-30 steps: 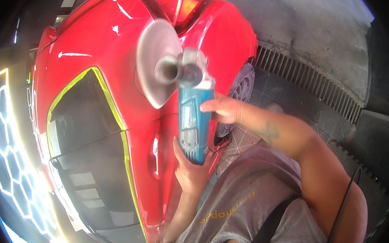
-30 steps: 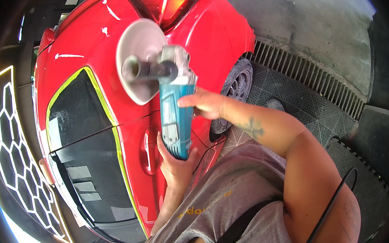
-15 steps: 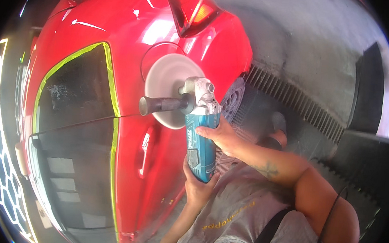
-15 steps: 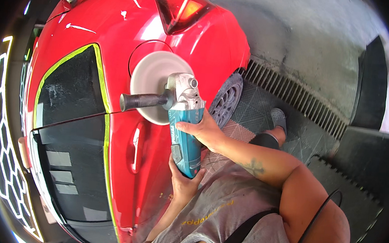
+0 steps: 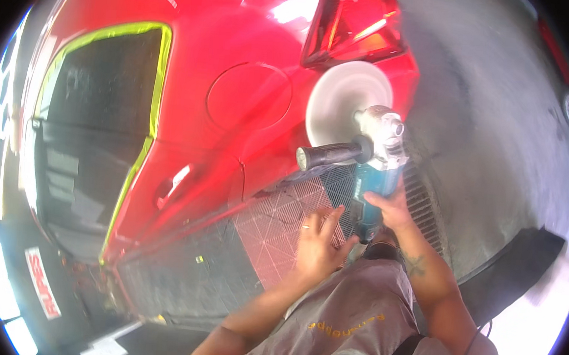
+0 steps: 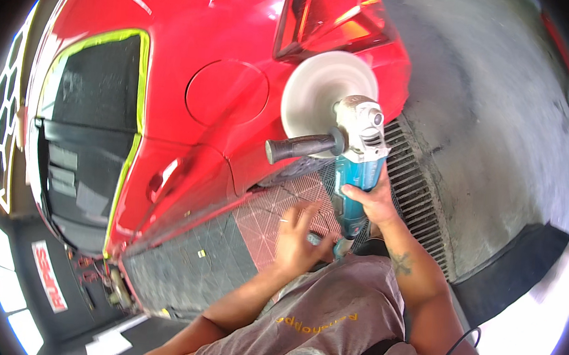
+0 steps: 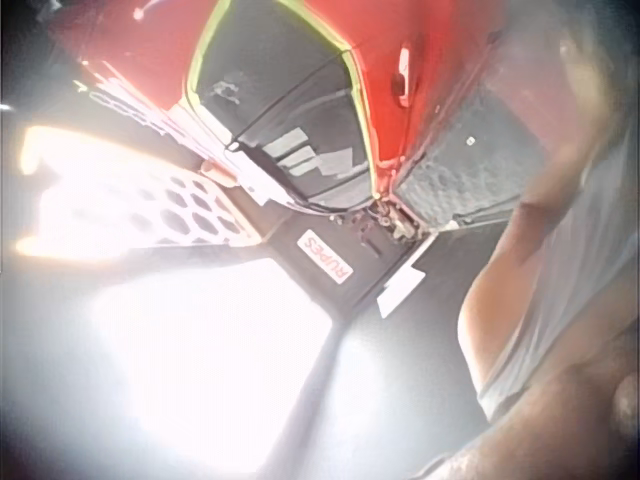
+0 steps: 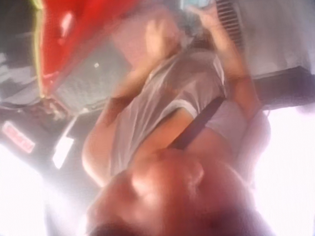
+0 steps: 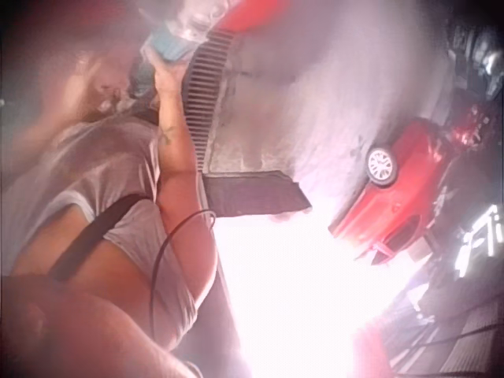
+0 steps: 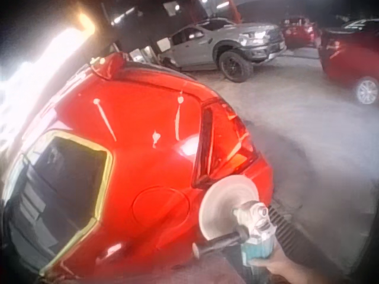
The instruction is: The person uses a dual-action polisher to buff the rear quarter panel and trunk area of a red car. They move the machine in consistent circular and sweeping motions across the painted surface, working around the fuel door and taillight.
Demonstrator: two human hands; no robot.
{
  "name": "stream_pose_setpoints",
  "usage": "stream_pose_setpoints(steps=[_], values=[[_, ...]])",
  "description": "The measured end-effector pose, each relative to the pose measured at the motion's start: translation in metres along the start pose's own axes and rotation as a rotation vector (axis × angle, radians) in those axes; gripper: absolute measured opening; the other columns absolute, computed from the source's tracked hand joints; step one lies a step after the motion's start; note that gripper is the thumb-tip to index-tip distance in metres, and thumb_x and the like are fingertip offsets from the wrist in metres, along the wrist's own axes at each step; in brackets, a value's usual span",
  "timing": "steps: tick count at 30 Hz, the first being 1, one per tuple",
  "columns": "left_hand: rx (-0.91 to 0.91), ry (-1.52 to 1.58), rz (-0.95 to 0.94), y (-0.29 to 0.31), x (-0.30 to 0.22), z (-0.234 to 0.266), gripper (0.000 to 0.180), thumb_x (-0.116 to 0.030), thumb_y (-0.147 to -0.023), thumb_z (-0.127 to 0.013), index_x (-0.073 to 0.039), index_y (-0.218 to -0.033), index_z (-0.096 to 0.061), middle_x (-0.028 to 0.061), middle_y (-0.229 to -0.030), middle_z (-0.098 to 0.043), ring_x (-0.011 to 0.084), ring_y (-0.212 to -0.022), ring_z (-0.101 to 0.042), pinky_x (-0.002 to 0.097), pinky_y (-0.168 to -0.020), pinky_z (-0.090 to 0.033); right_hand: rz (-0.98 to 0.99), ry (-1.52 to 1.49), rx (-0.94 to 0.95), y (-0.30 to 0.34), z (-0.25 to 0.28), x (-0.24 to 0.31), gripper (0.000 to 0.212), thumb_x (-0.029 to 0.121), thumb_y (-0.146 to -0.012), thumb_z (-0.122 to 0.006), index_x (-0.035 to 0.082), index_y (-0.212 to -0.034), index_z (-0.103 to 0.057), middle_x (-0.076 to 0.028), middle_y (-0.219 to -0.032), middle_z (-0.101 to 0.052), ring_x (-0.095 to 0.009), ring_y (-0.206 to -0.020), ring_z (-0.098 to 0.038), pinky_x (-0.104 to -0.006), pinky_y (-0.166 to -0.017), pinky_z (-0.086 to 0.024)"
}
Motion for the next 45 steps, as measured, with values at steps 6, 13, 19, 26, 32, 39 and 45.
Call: stream_pose_setpoints(steps=[6, 13, 19, 26, 32, 39, 45], values=[[-0.329, -0.509, -0.028, -0.043, -0.036, 0.106, 0.064, -0.024, -0.079, -0.092, -0.01, -0.136, -0.068, 0.0179, -0.133, -0.065, 0.0446, -0.137, -0.056, 0.0582, -0.117, -0.04, 0.001, 0.521, 0.213, -0.014, -0.025, 0.038, 0.122, 0.014, -0.066, -0.102, 0.001, -0.165, -0.033, -0.013, -0.149, -0.059, -0.024, -0.139, -0.056, -0.0398, -0.119, -0.044], [0.007, -0.196, 0.546, 0.006, 0.108, 0.069, 0.041, -0.027, -0.086, -0.083, -0.006, -0.119, -0.071, 0.0219, -0.091, -0.077, 0.044, -0.09, -0.077, 0.0556, -0.083, -0.059, 0.09, 1.125, 0.598, -0.005, -0.129, 0.038, 0.122, 0.033, -0.065, -0.101, 0.021, -0.168, -0.039, -0.017, -0.157, -0.06, -0.034, -0.139, -0.064, -0.0446, -0.116, -0.052], [-0.197, 0.321, 0.76, 0.082, 0.201, 0.072, 0.024, -0.015, -0.087, -0.08, -0.001, -0.106, -0.081, 0.0242, -0.098, -0.08, 0.0364, -0.096, -0.08, 0.0451, -0.085, -0.059, 0.028, 1.462, 0.913, 0.004, -0.222, -0.008, 0.124, 0.05, -0.068, -0.098, 0.019, -0.169, -0.034, -0.023, -0.154, -0.06, -0.042, -0.134, -0.065, -0.0495, -0.109, -0.055], [-0.406, 0.702, 0.703, 0.083, 0.209, 0.033, 0.008, -0.006, -0.098, -0.073, -0.001, -0.095, -0.079, -0.0015, -0.076, -0.072, 0.0093, -0.064, -0.06, 0.0317, -0.061, -0.049, -0.423, 1.415, 1.1, -0.03, -0.09, 0.035, 0.107, 0.051, -0.07, -0.097, 0.007, -0.156, -0.051, -0.025, -0.14, -0.07, -0.04, -0.131, -0.067, -0.0465, -0.111, -0.052], [-0.207, 0.369, 0.666, -0.002, 0.103, -0.001, 0.026, -0.018, -0.086, -0.076, -0.003, -0.107, -0.074, 0.0214, -0.085, -0.077, 0.0377, -0.081, -0.077, 0.0489, -0.079, -0.059, -0.227, 1.646, 0.691, -0.054, 0.024, 0.086, 0.081, 0.03, -0.079, -0.088, 0.003, -0.148, -0.057, -0.027, -0.13, -0.073, -0.046, -0.122, -0.07, -0.0511, -0.102, -0.056], [-0.125, 0.192, 0.448, -0.109, -0.023, -0.065, 0.028, -0.025, -0.092, -0.08, -0.003, -0.105, -0.069, 0.0229, -0.085, -0.076, 0.0442, -0.084, -0.076, 0.055, -0.077, -0.059, -0.303, 1.461, 0.516, -0.1, 0.196, 0.123, 0.077, 0.023, -0.08, -0.086, -0.003, -0.146, -0.057, -0.029, -0.135, -0.071, -0.042, -0.129, -0.069, -0.0463, -0.106, -0.056], [-0.108, 0.101, 0.514, -0.127, -0.064, -0.07, 0.028, -0.024, -0.092, -0.08, -0.001, -0.104, -0.069, 0.0245, -0.087, -0.076, 0.0449, -0.086, -0.076, 0.0544, -0.079, -0.06, -0.45, 1.322, 0.615, -0.112, 0.212, 0.136, 0.078, 0.022, -0.081, -0.084, 0.003, -0.152, -0.056, -0.026, -0.138, -0.071, -0.038, -0.129, -0.07, -0.0443, -0.107, -0.054]])
Point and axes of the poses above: each hand's wrist, its own y-axis away from the middle knuckle, its own z-axis out of the back of the hand, x = y × z, the point moved 7 cm from there along -y, towards the middle knuckle
